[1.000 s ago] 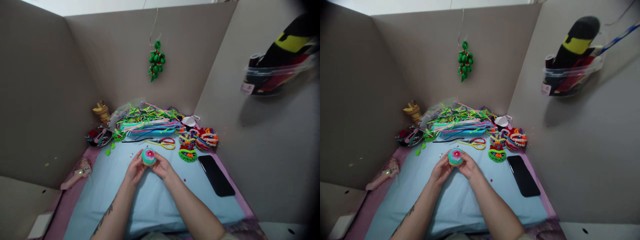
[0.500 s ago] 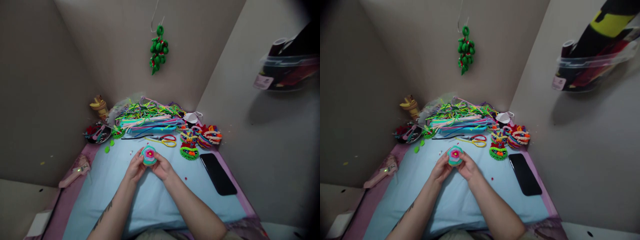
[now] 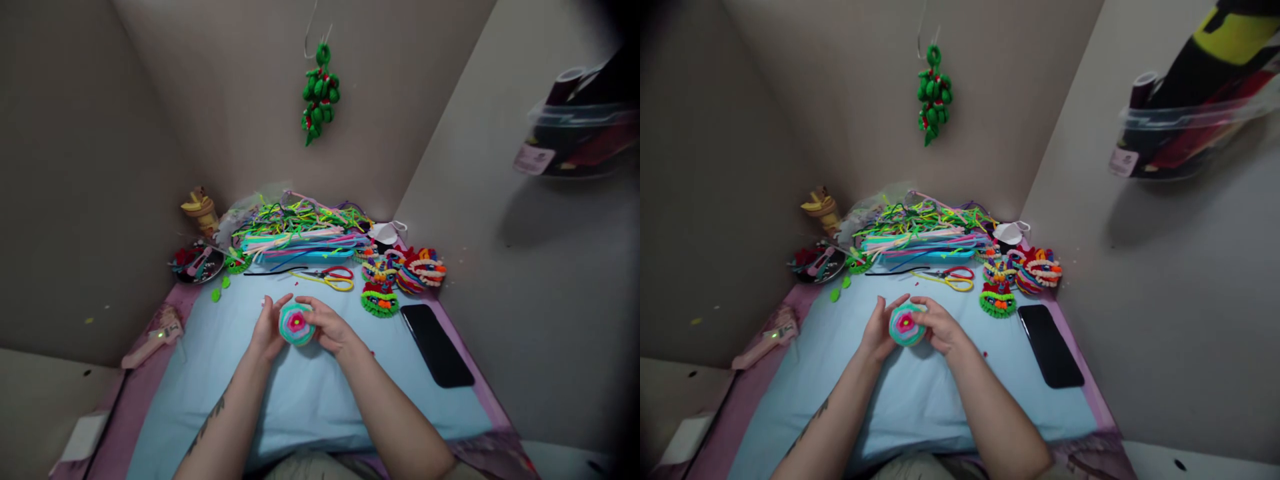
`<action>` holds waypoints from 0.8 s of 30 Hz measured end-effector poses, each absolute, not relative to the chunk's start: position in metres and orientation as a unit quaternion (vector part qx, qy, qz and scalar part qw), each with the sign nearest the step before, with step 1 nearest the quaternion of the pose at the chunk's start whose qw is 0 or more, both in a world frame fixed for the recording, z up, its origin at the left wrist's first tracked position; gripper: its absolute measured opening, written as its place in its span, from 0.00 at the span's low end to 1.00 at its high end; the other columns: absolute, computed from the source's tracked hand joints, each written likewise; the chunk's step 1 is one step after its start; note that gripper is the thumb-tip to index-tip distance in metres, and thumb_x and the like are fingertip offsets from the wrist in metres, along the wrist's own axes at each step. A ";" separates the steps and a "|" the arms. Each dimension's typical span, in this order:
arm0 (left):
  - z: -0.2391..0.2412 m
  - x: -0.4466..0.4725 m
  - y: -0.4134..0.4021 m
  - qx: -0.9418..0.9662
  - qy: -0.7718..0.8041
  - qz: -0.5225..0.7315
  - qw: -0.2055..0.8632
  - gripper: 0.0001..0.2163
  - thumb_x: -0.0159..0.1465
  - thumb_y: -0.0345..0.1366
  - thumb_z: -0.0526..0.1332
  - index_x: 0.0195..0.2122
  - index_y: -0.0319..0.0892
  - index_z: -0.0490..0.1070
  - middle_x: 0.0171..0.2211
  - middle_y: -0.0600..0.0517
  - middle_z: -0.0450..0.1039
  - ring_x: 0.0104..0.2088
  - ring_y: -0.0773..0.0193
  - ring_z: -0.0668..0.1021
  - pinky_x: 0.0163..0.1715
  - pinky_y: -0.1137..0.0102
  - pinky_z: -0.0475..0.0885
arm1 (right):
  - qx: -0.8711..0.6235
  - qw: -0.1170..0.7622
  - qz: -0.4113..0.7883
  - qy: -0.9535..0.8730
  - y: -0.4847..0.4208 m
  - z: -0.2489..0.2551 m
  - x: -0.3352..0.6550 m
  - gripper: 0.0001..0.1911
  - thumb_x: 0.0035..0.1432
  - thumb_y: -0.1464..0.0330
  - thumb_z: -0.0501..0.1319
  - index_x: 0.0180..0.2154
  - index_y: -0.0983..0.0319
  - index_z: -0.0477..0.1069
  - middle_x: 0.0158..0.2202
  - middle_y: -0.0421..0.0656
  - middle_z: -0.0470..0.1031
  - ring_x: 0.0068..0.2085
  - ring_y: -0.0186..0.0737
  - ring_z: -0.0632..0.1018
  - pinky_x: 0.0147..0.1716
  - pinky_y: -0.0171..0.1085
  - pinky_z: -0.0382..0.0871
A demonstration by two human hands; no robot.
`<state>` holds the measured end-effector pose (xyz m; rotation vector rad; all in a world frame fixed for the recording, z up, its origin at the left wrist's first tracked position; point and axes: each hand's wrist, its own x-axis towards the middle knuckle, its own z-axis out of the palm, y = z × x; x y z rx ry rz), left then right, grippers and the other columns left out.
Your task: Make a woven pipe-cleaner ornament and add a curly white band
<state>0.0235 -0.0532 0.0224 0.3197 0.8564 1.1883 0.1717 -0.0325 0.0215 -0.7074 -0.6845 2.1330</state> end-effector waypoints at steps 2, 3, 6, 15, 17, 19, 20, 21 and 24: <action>0.021 0.023 -0.051 0.146 0.434 0.516 0.724 0.24 0.64 0.53 0.51 0.44 0.35 0.70 0.31 0.44 0.77 0.29 0.57 0.80 0.31 0.65 0.74 | -0.274 0.358 0.837 -0.312 -0.035 0.022 0.173 0.30 0.38 0.70 0.74 0.45 0.62 0.68 0.37 0.42 0.78 0.33 0.37 0.79 0.32 0.35 0.71; 0.021 0.023 -0.050 0.148 0.445 0.506 0.724 0.23 0.64 0.52 0.52 0.42 0.35 0.71 0.30 0.43 0.77 0.28 0.57 0.79 0.30 0.65 0.74 | -0.268 0.351 0.836 -0.327 -0.035 0.022 0.173 0.30 0.37 0.71 0.74 0.44 0.62 0.68 0.38 0.42 0.78 0.33 0.37 0.79 0.33 0.35 0.71; 0.019 0.025 -0.052 0.162 0.453 0.496 0.723 0.19 0.60 0.48 0.60 0.38 0.33 0.73 0.27 0.44 0.77 0.25 0.58 0.78 0.27 0.67 0.73 | -0.257 0.332 0.836 -0.352 -0.036 0.020 0.173 0.30 0.36 0.71 0.74 0.43 0.62 0.68 0.38 0.41 0.78 0.33 0.37 0.78 0.34 0.35 0.71; 0.018 0.030 -0.049 0.168 0.496 0.596 0.608 0.22 0.48 0.48 0.70 0.37 0.35 0.73 0.22 0.54 0.73 0.21 0.67 0.74 0.24 0.73 0.69 | -0.246 0.330 0.847 -0.337 -0.037 0.015 0.166 0.36 0.34 0.65 0.75 0.47 0.61 0.65 0.36 0.41 0.77 0.32 0.37 0.78 0.30 0.34 0.71; 0.017 0.029 -0.047 0.156 0.501 0.614 0.589 0.22 0.48 0.48 0.70 0.36 0.36 0.72 0.20 0.55 0.72 0.20 0.69 0.73 0.23 0.74 0.68 | -0.255 0.355 0.836 -0.330 -0.039 0.014 0.161 0.37 0.34 0.66 0.75 0.47 0.61 0.64 0.36 0.41 0.77 0.31 0.37 0.78 0.30 0.34 0.70; 0.016 0.029 -0.047 0.145 0.503 0.623 0.581 0.21 0.49 0.47 0.70 0.36 0.35 0.72 0.20 0.55 0.71 0.20 0.69 0.73 0.22 0.74 0.68 | -0.270 0.384 0.821 -0.325 -0.041 0.012 0.155 0.35 0.35 0.68 0.75 0.47 0.60 0.64 0.35 0.41 0.78 0.30 0.36 0.77 0.29 0.33 0.70; 0.017 0.028 -0.047 0.140 0.503 0.625 0.580 0.20 0.49 0.46 0.70 0.35 0.35 0.72 0.20 0.55 0.71 0.20 0.69 0.72 0.22 0.74 0.67 | -0.272 0.394 0.816 -0.324 -0.042 0.011 0.152 0.35 0.36 0.69 0.74 0.47 0.60 0.64 0.34 0.40 0.78 0.30 0.36 0.77 0.29 0.33 0.71; 0.017 0.029 -0.047 0.134 0.503 0.626 0.581 0.20 0.49 0.46 0.70 0.35 0.34 0.72 0.20 0.55 0.71 0.19 0.69 0.72 0.22 0.74 0.67 | -0.269 0.400 0.814 -0.324 -0.043 0.009 0.150 0.34 0.36 0.69 0.74 0.47 0.60 0.64 0.34 0.40 0.78 0.30 0.36 0.77 0.29 0.34 0.71; 0.017 0.029 -0.048 0.117 0.501 0.621 0.592 0.17 0.50 0.43 0.70 0.33 0.35 0.72 0.19 0.54 0.71 0.19 0.69 0.72 0.20 0.74 0.68 | -0.255 0.410 0.813 -0.326 -0.043 0.006 0.147 0.35 0.36 0.70 0.74 0.47 0.60 0.64 0.33 0.40 0.78 0.29 0.35 0.77 0.29 0.34 0.71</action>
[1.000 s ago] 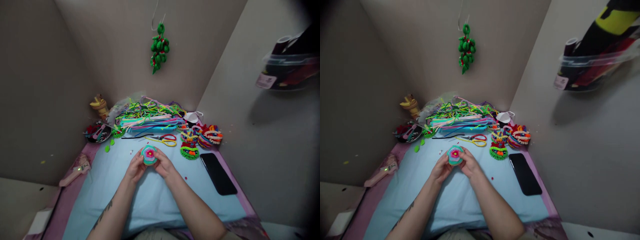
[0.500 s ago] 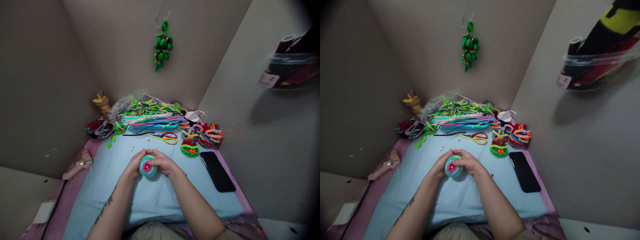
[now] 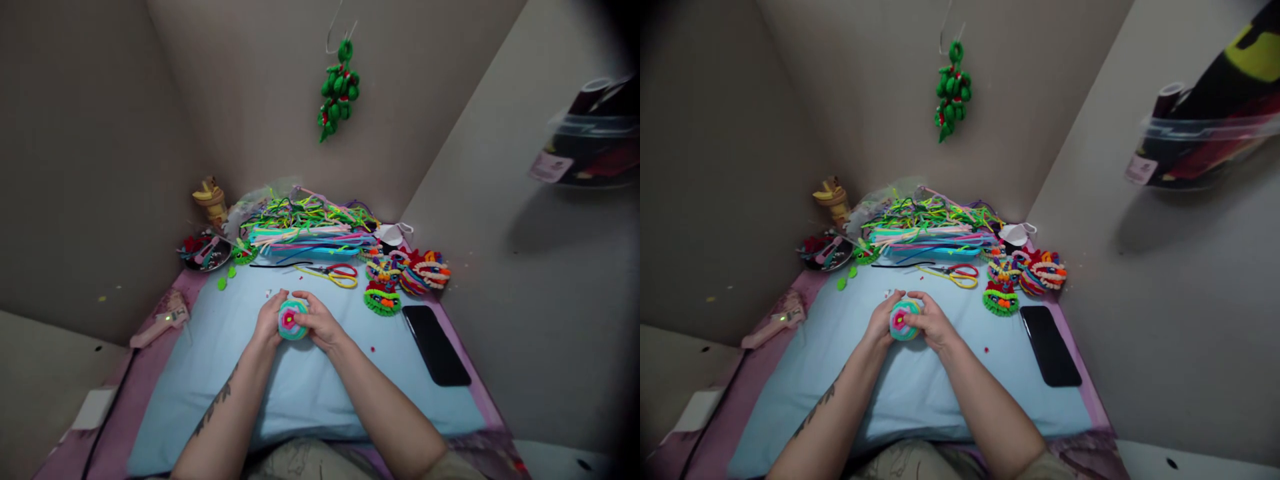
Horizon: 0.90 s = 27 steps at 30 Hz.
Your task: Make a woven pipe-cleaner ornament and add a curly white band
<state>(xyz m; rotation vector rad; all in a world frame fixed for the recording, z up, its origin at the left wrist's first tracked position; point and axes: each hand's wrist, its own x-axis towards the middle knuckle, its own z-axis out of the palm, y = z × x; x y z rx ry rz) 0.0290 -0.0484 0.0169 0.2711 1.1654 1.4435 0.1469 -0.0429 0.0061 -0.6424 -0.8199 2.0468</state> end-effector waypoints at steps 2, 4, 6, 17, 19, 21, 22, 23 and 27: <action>0.016 0.029 -0.049 0.107 0.499 0.614 0.602 0.15 0.51 0.41 0.69 0.31 0.35 0.71 0.18 0.54 0.70 0.18 0.68 0.72 0.19 0.73 0.68 | -0.249 0.415 0.813 -0.325 -0.043 0.005 0.147 0.35 0.36 0.71 0.74 0.47 0.59 0.63 0.33 0.39 0.77 0.29 0.35 0.77 0.30 0.34 0.71; 0.014 0.029 -0.049 0.097 0.498 0.608 0.610 0.14 0.53 0.41 0.69 0.31 0.35 0.71 0.17 0.54 0.69 0.17 0.67 0.72 0.18 0.73 0.68 | -0.246 0.416 0.813 -0.325 -0.042 0.004 0.148 0.36 0.36 0.71 0.74 0.48 0.59 0.63 0.32 0.39 0.77 0.29 0.35 0.76 0.30 0.34 0.71; 0.011 0.030 -0.048 0.087 0.498 0.610 0.610 0.13 0.55 0.40 0.67 0.31 0.34 0.70 0.17 0.54 0.69 0.17 0.66 0.73 0.18 0.73 0.68 | -0.249 0.413 0.814 -0.324 -0.042 0.004 0.148 0.37 0.36 0.70 0.74 0.49 0.59 0.63 0.32 0.39 0.77 0.29 0.36 0.76 0.30 0.34 0.71; 0.019 0.023 -0.050 0.080 0.466 0.625 0.620 0.19 0.65 0.48 0.52 0.40 0.35 0.71 0.28 0.45 0.76 0.26 0.60 0.79 0.28 0.66 0.74 | -0.282 0.449 0.796 -0.292 -0.041 0.011 0.144 0.36 0.36 0.71 0.73 0.49 0.58 0.63 0.36 0.40 0.77 0.36 0.39 0.77 0.36 0.36 0.70; 0.020 0.021 -0.051 0.086 0.469 0.609 0.634 0.20 0.64 0.49 0.53 0.39 0.34 0.71 0.28 0.44 0.76 0.26 0.58 0.79 0.28 0.64 0.74 | -0.290 0.427 0.799 -0.309 -0.041 0.012 0.147 0.37 0.36 0.71 0.73 0.49 0.59 0.63 0.34 0.40 0.77 0.34 0.39 0.78 0.35 0.36 0.70; 0.018 0.022 -0.052 0.095 0.480 0.607 0.626 0.19 0.62 0.48 0.57 0.39 0.33 0.72 0.27 0.45 0.76 0.25 0.60 0.78 0.27 0.67 0.73 | -0.294 0.410 0.801 -0.322 -0.042 0.014 0.149 0.37 0.36 0.71 0.73 0.50 0.59 0.63 0.33 0.40 0.78 0.32 0.39 0.78 0.34 0.36 0.69; 0.016 0.023 -0.052 0.100 0.487 0.611 0.616 0.18 0.61 0.47 0.59 0.38 0.34 0.72 0.27 0.46 0.75 0.25 0.62 0.78 0.27 0.68 0.72 | -0.293 0.408 0.801 -0.326 -0.042 0.014 0.149 0.37 0.36 0.71 0.73 0.50 0.60 0.63 0.32 0.39 0.78 0.32 0.38 0.77 0.34 0.36 0.69; 0.014 0.024 -0.052 0.105 0.492 0.617 0.605 0.18 0.59 0.47 0.61 0.38 0.34 0.72 0.26 0.48 0.75 0.24 0.63 0.77 0.27 0.70 0.72 | -0.292 0.408 0.800 -0.328 -0.043 0.014 0.149 0.38 0.36 0.71 0.73 0.50 0.60 0.63 0.32 0.39 0.78 0.31 0.38 0.77 0.33 0.36 0.69; 0.008 0.027 -0.050 0.117 0.501 0.638 0.573 0.20 0.54 0.49 0.65 0.34 0.35 0.72 0.24 0.52 0.73 0.23 0.67 0.75 0.27 0.72 0.70 | -0.285 0.413 0.798 -0.334 -0.045 0.015 0.148 0.39 0.34 0.72 0.73 0.50 0.59 0.62 0.31 0.38 0.78 0.31 0.38 0.77 0.33 0.36 0.69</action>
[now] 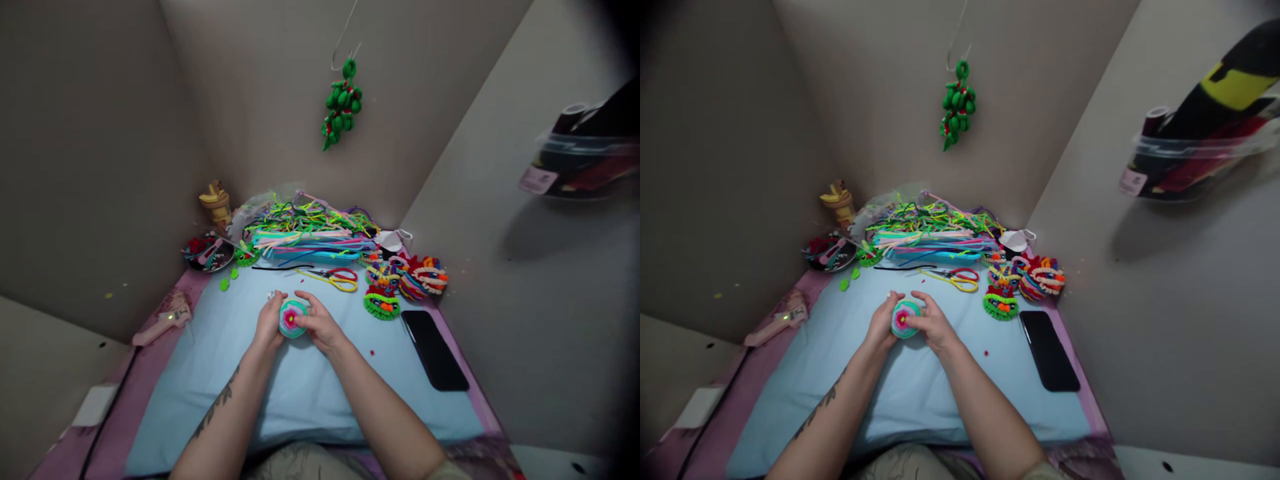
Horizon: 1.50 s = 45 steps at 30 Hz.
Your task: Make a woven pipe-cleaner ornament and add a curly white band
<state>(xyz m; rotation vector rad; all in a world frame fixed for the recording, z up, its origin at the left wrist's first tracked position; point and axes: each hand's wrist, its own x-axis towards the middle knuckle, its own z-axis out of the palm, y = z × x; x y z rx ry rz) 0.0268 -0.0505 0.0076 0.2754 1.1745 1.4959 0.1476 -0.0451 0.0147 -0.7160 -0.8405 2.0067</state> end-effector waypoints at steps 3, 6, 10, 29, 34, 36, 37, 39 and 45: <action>0.005 0.027 -0.050 0.113 0.506 0.637 0.570 0.21 0.51 0.50 0.68 0.33 0.34 0.72 0.22 0.53 0.72 0.22 0.67 0.74 0.25 0.72 0.69 | -0.277 0.421 0.795 -0.339 -0.047 0.014 0.146 0.40 0.34 0.71 0.73 0.51 0.59 0.62 0.31 0.38 0.78 0.31 0.38 0.77 0.33 0.36 0.69; 0.004 0.027 -0.051 0.102 0.508 0.633 0.575 0.21 0.51 0.50 0.68 0.32 0.34 0.71 0.20 0.53 0.71 0.21 0.68 0.73 0.23 0.73 0.69 | -0.273 0.424 0.793 -0.342 -0.048 0.013 0.145 0.42 0.33 0.72 0.73 0.52 0.58 0.61 0.32 0.38 0.77 0.31 0.38 0.77 0.34 0.36 0.69; 0.004 0.027 -0.051 0.081 0.507 0.628 0.585 0.19 0.56 0.49 0.65 0.34 0.34 0.71 0.21 0.52 0.72 0.21 0.67 0.74 0.25 0.72 0.71 | -0.278 0.420 0.795 -0.339 -0.049 0.013 0.144 0.42 0.32 0.71 0.74 0.52 0.58 0.62 0.33 0.39 0.77 0.33 0.39 0.77 0.35 0.37 0.69; 0.035 0.018 -0.054 0.130 0.395 0.582 0.699 0.18 0.66 0.47 0.52 0.46 0.36 0.68 0.33 0.44 0.75 0.30 0.62 0.79 0.32 0.69 0.73 | -0.316 0.459 0.627 -0.544 -0.029 -0.003 0.162 0.40 0.42 0.66 0.70 0.57 0.55 0.59 0.58 0.44 0.63 0.56 0.45 0.67 0.58 0.44 0.57; 0.032 0.027 -0.062 0.192 0.419 0.604 0.650 0.15 0.58 0.39 0.65 0.44 0.39 0.70 0.33 0.48 0.76 0.29 0.66 0.77 0.32 0.72 0.71 | -0.327 0.492 0.648 -0.482 -0.026 -0.004 0.162 0.35 0.43 0.66 0.69 0.54 0.56 0.61 0.55 0.44 0.67 0.55 0.43 0.69 0.56 0.43 0.59; 0.029 0.029 -0.064 0.212 0.434 0.611 0.627 0.15 0.54 0.37 0.68 0.41 0.38 0.72 0.33 0.48 0.76 0.30 0.66 0.77 0.33 0.72 0.70 | -0.320 0.500 0.681 -0.428 -0.025 -0.004 0.161 0.34 0.41 0.67 0.71 0.51 0.55 0.64 0.53 0.42 0.69 0.53 0.42 0.70 0.54 0.41 0.62; 0.027 0.029 -0.065 0.220 0.441 0.612 0.618 0.15 0.53 0.37 0.69 0.39 0.38 0.73 0.34 0.47 0.76 0.31 0.65 0.77 0.33 0.72 0.70 | -0.316 0.500 0.699 -0.402 -0.025 -0.003 0.161 0.33 0.41 0.66 0.71 0.50 0.54 0.65 0.51 0.41 0.71 0.52 0.42 0.72 0.52 0.40 0.65; 0.024 0.029 -0.065 0.236 0.456 0.613 0.601 0.15 0.52 0.38 0.69 0.38 0.37 0.74 0.34 0.46 0.76 0.32 0.64 0.78 0.34 0.71 0.70 | -0.313 0.492 0.728 -0.361 -0.024 -0.003 0.160 0.29 0.44 0.61 0.70 0.49 0.53 0.66 0.47 0.40 0.73 0.46 0.41 0.75 0.44 0.39 0.70; 0.027 0.027 -0.065 0.298 0.493 0.600 0.555 0.13 0.49 0.36 0.70 0.35 0.39 0.76 0.35 0.47 0.78 0.35 0.61 0.77 0.35 0.72 0.68 | -0.320 0.441 0.780 -0.306 -0.017 -0.003 0.163 0.31 0.49 0.42 0.58 0.43 0.61 0.69 0.38 0.47 0.77 0.35 0.42 0.79 0.33 0.42 0.74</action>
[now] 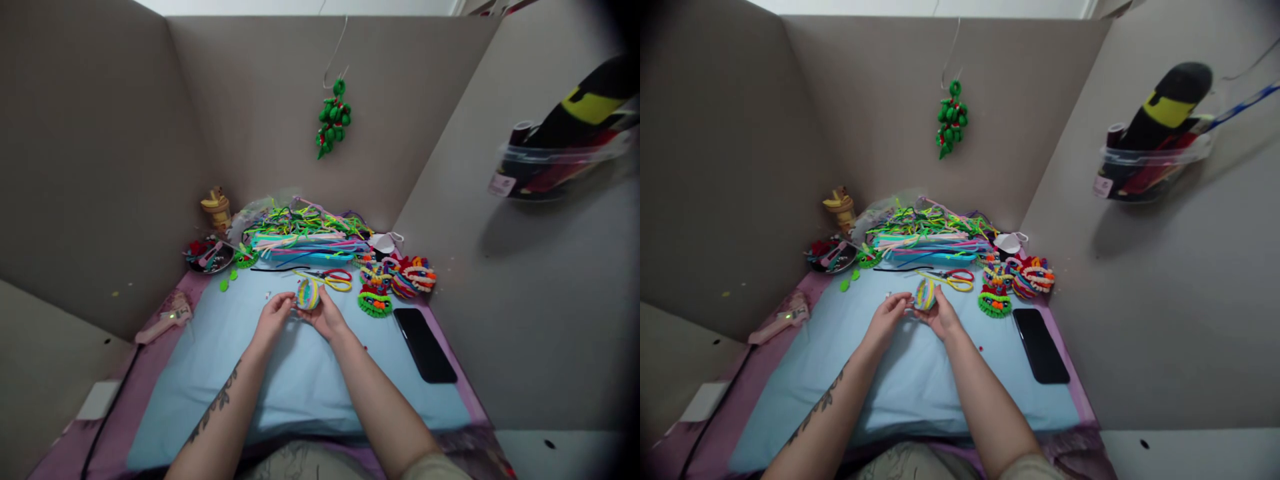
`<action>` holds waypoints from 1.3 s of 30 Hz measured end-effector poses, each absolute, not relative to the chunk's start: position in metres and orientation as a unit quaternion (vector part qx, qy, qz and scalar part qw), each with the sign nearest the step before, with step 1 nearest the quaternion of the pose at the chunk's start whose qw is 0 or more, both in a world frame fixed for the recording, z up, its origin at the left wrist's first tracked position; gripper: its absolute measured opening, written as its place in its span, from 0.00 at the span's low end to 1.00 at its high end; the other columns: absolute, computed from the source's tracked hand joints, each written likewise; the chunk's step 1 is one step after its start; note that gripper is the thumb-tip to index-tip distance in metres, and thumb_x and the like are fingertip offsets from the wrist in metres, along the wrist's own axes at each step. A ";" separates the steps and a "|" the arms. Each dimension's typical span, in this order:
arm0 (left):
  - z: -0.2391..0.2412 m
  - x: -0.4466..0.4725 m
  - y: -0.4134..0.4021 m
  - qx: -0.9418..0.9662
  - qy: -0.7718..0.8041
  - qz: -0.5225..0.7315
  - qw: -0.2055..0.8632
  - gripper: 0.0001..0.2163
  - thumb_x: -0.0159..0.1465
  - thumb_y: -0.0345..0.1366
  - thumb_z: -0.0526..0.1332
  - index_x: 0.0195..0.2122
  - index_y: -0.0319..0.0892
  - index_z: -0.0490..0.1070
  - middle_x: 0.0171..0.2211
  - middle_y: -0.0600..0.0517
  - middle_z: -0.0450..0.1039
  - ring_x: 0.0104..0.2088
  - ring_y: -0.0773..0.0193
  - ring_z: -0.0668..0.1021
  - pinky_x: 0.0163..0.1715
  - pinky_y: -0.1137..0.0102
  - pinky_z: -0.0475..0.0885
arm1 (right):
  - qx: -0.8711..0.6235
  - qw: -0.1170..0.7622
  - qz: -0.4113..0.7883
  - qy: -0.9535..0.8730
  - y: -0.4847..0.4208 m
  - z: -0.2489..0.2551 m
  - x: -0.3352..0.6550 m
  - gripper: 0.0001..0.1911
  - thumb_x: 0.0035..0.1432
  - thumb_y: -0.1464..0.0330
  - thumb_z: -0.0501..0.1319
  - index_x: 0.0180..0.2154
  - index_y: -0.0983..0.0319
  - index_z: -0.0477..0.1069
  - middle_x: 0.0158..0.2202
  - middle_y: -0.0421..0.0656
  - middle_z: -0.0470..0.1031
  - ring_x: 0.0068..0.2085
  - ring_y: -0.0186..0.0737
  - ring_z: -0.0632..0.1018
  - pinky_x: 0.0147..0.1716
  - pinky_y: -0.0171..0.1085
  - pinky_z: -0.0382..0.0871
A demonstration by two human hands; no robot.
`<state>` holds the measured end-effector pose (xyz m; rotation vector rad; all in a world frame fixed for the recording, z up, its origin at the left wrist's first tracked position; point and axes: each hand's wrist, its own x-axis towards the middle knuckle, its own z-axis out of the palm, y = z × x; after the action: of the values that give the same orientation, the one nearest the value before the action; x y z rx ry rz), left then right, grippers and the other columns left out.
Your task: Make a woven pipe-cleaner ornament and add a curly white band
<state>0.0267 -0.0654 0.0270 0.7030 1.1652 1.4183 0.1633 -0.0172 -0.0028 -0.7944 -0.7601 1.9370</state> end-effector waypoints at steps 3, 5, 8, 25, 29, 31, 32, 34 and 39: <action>0.031 0.031 -0.068 0.335 0.501 0.589 0.538 0.10 0.47 0.30 0.70 0.32 0.40 0.77 0.35 0.48 0.78 0.39 0.59 0.76 0.36 0.73 0.68 | -0.324 0.438 0.784 -0.299 -0.015 -0.004 0.163 0.33 0.48 0.40 0.56 0.43 0.60 0.70 0.38 0.46 0.77 0.35 0.42 0.79 0.34 0.43 0.74; 0.031 0.034 -0.069 0.352 0.505 0.583 0.530 0.11 0.45 0.28 0.71 0.32 0.41 0.78 0.36 0.48 0.78 0.40 0.59 0.76 0.35 0.74 0.67 | -0.331 0.446 0.775 -0.303 -0.016 -0.006 0.162 0.32 0.48 0.41 0.58 0.43 0.59 0.69 0.38 0.45 0.77 0.36 0.42 0.78 0.34 0.42 0.74; 0.025 0.038 -0.068 0.365 0.507 0.574 0.530 0.10 0.45 0.30 0.72 0.30 0.40 0.78 0.32 0.49 0.78 0.34 0.62 0.75 0.30 0.76 0.66 | -0.351 0.464 0.747 -0.322 -0.019 -0.010 0.159 0.30 0.45 0.44 0.64 0.43 0.57 0.67 0.37 0.41 0.76 0.35 0.39 0.77 0.31 0.38 0.73; 0.014 -0.021 -0.064 0.463 0.645 0.466 0.391 0.22 0.53 0.42 0.65 0.47 0.36 0.72 0.44 0.42 0.74 0.33 0.60 0.76 0.34 0.66 0.72 | -0.451 0.504 0.499 -0.542 -0.009 -0.015 0.179 0.14 0.47 0.66 0.64 0.39 0.59 0.75 0.46 0.46 0.74 0.48 0.47 0.74 0.46 0.45 0.69; 0.012 -0.038 -0.062 0.553 0.651 0.413 0.316 0.20 0.55 0.40 0.62 0.49 0.40 0.71 0.48 0.43 0.73 0.40 0.56 0.75 0.44 0.60 0.70 | -0.481 0.505 0.418 -0.583 -0.007 -0.016 0.185 0.14 0.49 0.72 0.59 0.39 0.59 0.76 0.50 0.46 0.72 0.54 0.46 0.69 0.54 0.45 0.63; 0.012 -0.036 -0.056 0.605 0.626 0.384 0.306 0.20 0.54 0.37 0.62 0.50 0.42 0.71 0.49 0.45 0.73 0.43 0.55 0.75 0.48 0.59 0.68 | -0.488 0.499 0.397 -0.596 -0.007 -0.017 0.185 0.16 0.49 0.74 0.57 0.41 0.59 0.75 0.48 0.46 0.74 0.51 0.44 0.72 0.54 0.45 0.64; 0.012 -0.032 -0.051 0.630 0.611 0.373 0.301 0.22 0.53 0.36 0.63 0.51 0.42 0.71 0.50 0.45 0.72 0.45 0.54 0.74 0.50 0.58 0.66 | -0.490 0.496 0.390 -0.602 -0.007 -0.018 0.185 0.17 0.50 0.74 0.56 0.42 0.59 0.74 0.46 0.46 0.75 0.49 0.43 0.74 0.53 0.45 0.65; 0.013 -0.025 -0.042 0.672 0.582 0.356 0.289 0.30 0.49 0.35 0.67 0.55 0.42 0.67 0.54 0.44 0.69 0.52 0.51 0.71 0.55 0.57 0.62 | -0.491 0.490 0.380 -0.613 -0.009 -0.018 0.182 0.17 0.50 0.75 0.55 0.42 0.60 0.73 0.43 0.45 0.76 0.44 0.42 0.76 0.48 0.43 0.69; 0.012 -0.016 -0.031 0.735 0.539 0.325 0.253 0.43 0.44 0.39 0.71 0.62 0.42 0.57 0.59 0.41 0.62 0.59 0.46 0.63 0.57 0.53 0.57 | -0.485 0.496 0.358 -0.626 -0.015 -0.019 0.177 0.14 0.54 0.73 0.52 0.41 0.61 0.72 0.39 0.45 0.77 0.35 0.40 0.79 0.37 0.40 0.74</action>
<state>-0.0161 -0.0310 0.0120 1.9980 1.4639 0.8825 0.1769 -0.0147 -0.0193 -1.1753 -1.5156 0.8663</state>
